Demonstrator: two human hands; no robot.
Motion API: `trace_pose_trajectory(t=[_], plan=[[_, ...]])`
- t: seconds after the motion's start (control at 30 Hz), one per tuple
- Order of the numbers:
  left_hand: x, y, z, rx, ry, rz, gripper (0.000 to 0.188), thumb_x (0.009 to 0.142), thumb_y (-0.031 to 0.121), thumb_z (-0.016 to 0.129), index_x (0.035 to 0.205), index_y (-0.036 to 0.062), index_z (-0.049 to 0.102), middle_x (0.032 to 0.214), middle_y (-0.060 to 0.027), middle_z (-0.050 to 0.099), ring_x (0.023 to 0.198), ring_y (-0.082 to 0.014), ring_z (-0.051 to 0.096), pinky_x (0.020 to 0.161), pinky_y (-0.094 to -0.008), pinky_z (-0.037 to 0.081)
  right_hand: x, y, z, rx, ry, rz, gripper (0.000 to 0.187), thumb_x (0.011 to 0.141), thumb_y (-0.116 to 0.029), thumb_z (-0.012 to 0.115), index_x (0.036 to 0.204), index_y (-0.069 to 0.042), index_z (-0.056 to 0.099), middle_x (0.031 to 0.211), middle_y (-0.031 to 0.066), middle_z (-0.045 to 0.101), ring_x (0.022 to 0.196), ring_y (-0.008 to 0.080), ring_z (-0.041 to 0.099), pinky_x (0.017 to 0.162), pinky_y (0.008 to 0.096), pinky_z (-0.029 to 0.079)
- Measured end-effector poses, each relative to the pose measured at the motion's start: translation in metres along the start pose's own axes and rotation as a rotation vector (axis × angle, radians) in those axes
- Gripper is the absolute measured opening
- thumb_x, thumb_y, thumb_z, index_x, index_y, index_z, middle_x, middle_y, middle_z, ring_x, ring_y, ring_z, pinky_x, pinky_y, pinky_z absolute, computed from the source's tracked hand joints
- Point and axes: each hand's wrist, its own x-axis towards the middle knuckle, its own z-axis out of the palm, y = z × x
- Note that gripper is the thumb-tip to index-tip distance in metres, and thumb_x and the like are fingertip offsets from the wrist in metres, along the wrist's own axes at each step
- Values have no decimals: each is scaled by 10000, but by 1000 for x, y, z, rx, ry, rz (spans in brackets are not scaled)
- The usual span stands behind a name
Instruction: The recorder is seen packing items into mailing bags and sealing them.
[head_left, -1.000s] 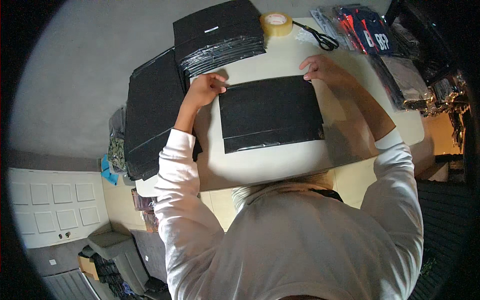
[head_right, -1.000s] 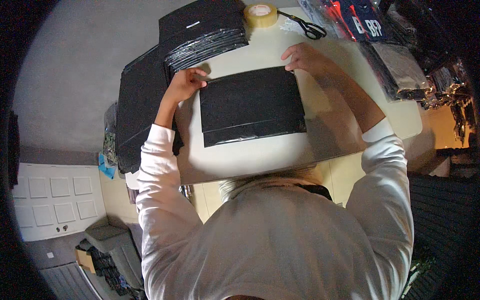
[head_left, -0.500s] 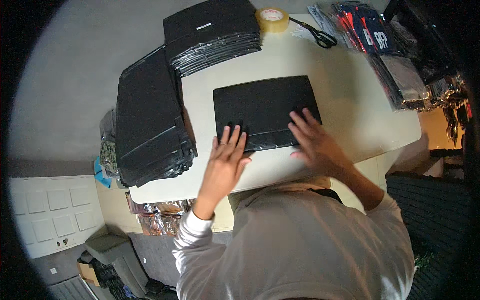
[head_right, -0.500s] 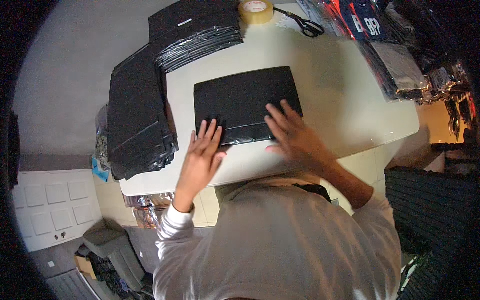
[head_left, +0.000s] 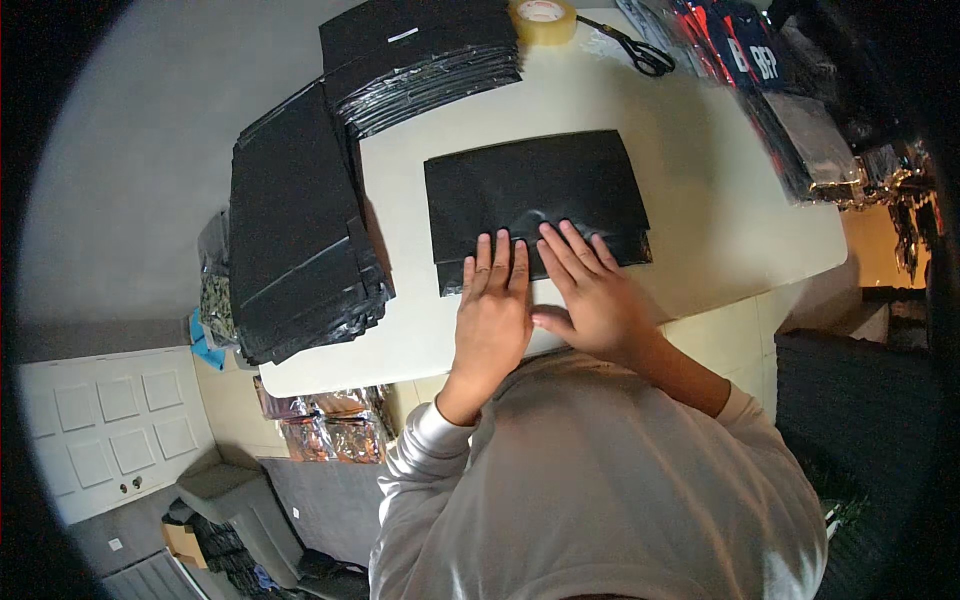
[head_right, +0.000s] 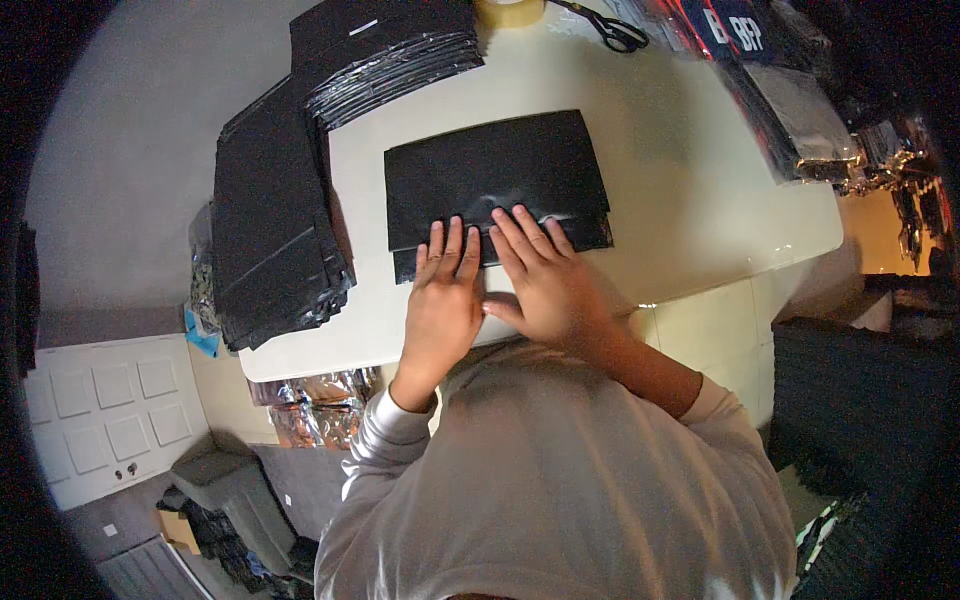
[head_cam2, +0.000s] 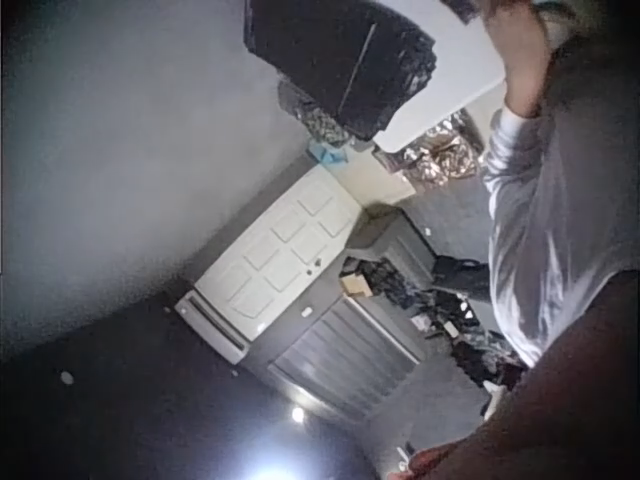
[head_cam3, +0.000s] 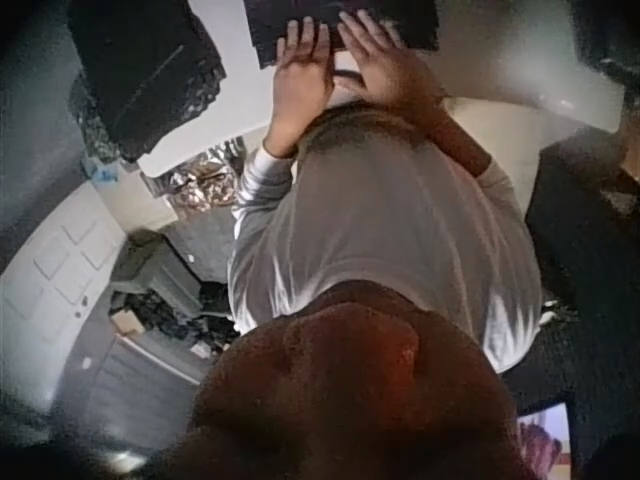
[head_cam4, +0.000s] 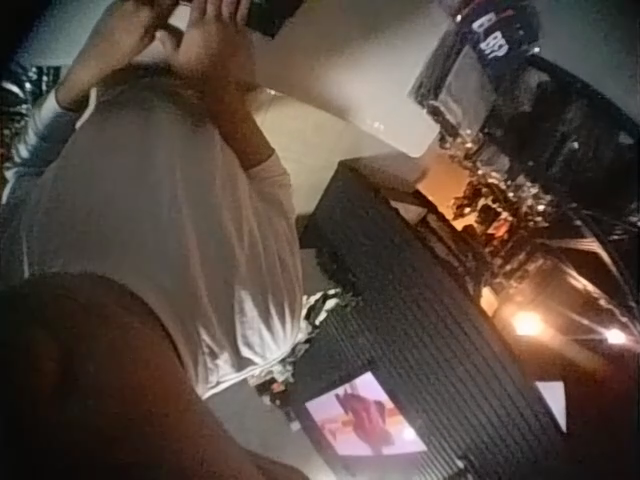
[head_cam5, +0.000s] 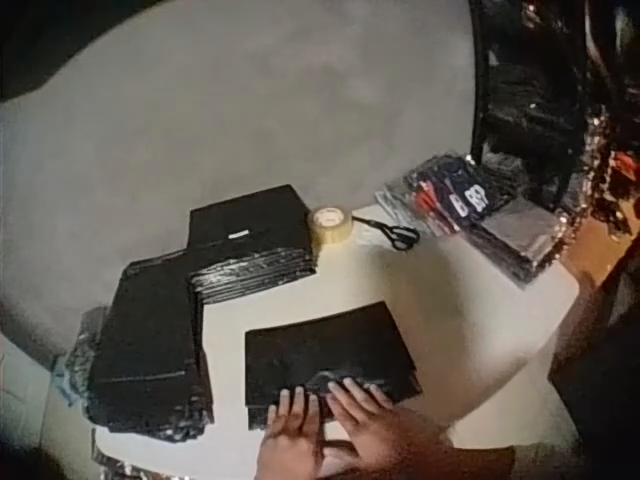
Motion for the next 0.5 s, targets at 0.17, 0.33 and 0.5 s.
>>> trace_pose_trajectory(t=[0.17,0.33,0.5], plan=[[-13,-4,-9,121,-8,-59,532,978,135,586,1500,37,552,1543,-328,475,1422,-565,441,1179,-630,353,-17,15,-12,-117,44,116,978,904,-680,631,1497,79,466,1632,242,390,1522,409,360,1213,635,272],[-21,-11,-13,127,-3,-138,524,987,140,579,1507,73,566,1528,-390,450,1408,-540,479,1198,-621,327,-30,23,-19,-180,49,243,1000,904,-677,629,1513,88,418,1624,249,390,1529,415,347,1227,656,232],[-25,-14,-11,168,7,-137,507,1053,219,569,1547,114,525,1517,-413,442,1396,-558,486,1159,-658,355,-35,33,-18,-206,11,301,990,918,-664,623,1521,87,395,1649,259,347,1535,416,344,1230,663,221]])
